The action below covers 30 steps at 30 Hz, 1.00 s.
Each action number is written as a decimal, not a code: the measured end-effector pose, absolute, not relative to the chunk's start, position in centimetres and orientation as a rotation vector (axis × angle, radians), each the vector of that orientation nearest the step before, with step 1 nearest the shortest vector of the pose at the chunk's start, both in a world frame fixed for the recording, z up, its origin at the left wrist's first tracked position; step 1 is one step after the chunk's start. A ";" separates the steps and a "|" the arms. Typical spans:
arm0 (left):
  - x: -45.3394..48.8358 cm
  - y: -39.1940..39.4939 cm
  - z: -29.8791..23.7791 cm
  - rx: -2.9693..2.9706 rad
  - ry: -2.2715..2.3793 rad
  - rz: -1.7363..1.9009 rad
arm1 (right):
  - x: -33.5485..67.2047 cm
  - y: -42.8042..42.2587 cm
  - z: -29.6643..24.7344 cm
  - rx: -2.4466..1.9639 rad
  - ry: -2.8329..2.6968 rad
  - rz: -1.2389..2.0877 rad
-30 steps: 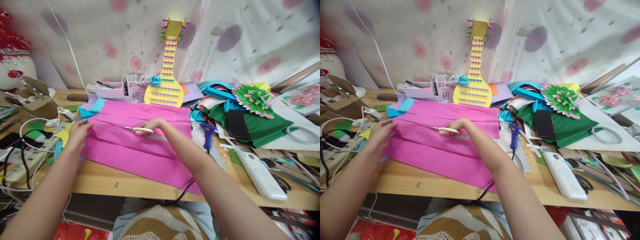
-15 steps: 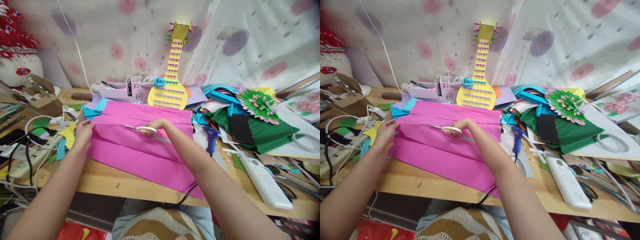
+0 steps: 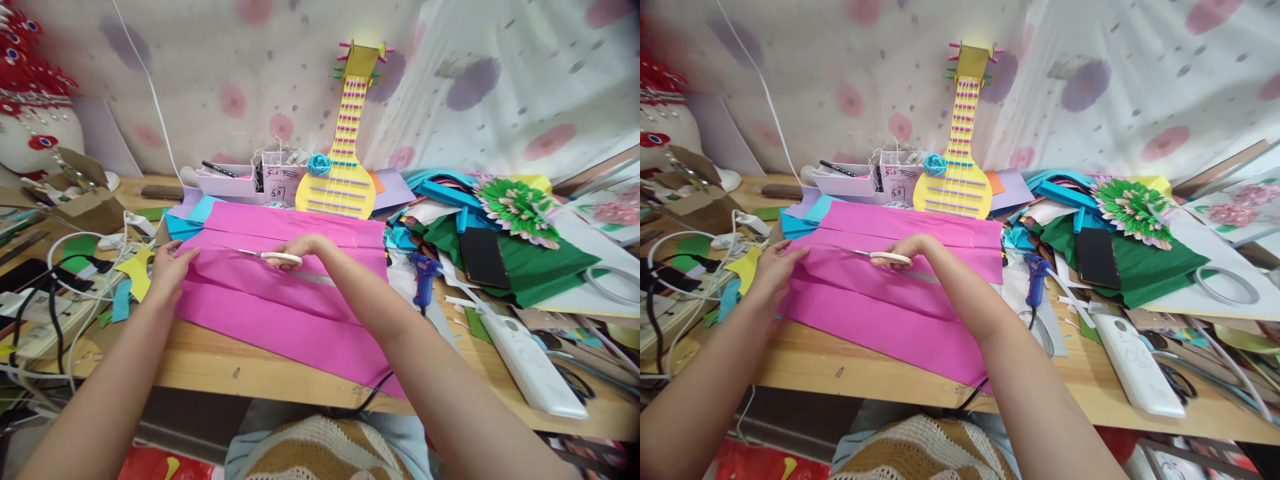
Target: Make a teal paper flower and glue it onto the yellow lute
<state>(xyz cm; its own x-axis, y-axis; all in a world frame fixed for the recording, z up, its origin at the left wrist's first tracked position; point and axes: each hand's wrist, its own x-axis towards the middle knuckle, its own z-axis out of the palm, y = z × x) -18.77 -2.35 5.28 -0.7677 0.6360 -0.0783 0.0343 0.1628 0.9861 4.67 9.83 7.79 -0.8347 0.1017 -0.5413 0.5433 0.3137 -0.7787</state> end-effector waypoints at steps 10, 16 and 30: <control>-18.7 -2.2 5.3 0.580 1.886 1.684 | 2.6 10.0 7.1 0.571 2.224 -1.524; -18.9 -2.1 5.1 0.603 1.890 1.658 | 2.1 10.0 6.6 0.544 2.217 -1.624; -19.3 -2.3 4.9 0.629 1.917 1.652 | 2.2 10.0 6.5 0.476 2.273 -1.681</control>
<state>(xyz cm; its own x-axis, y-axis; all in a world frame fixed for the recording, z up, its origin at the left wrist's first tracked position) -19.29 -2.27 4.95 -0.7528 0.6521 -0.0899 0.0075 0.1451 0.9894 2.23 9.98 6.46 -0.9082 0.0990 -0.4066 0.4178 0.2713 -0.8671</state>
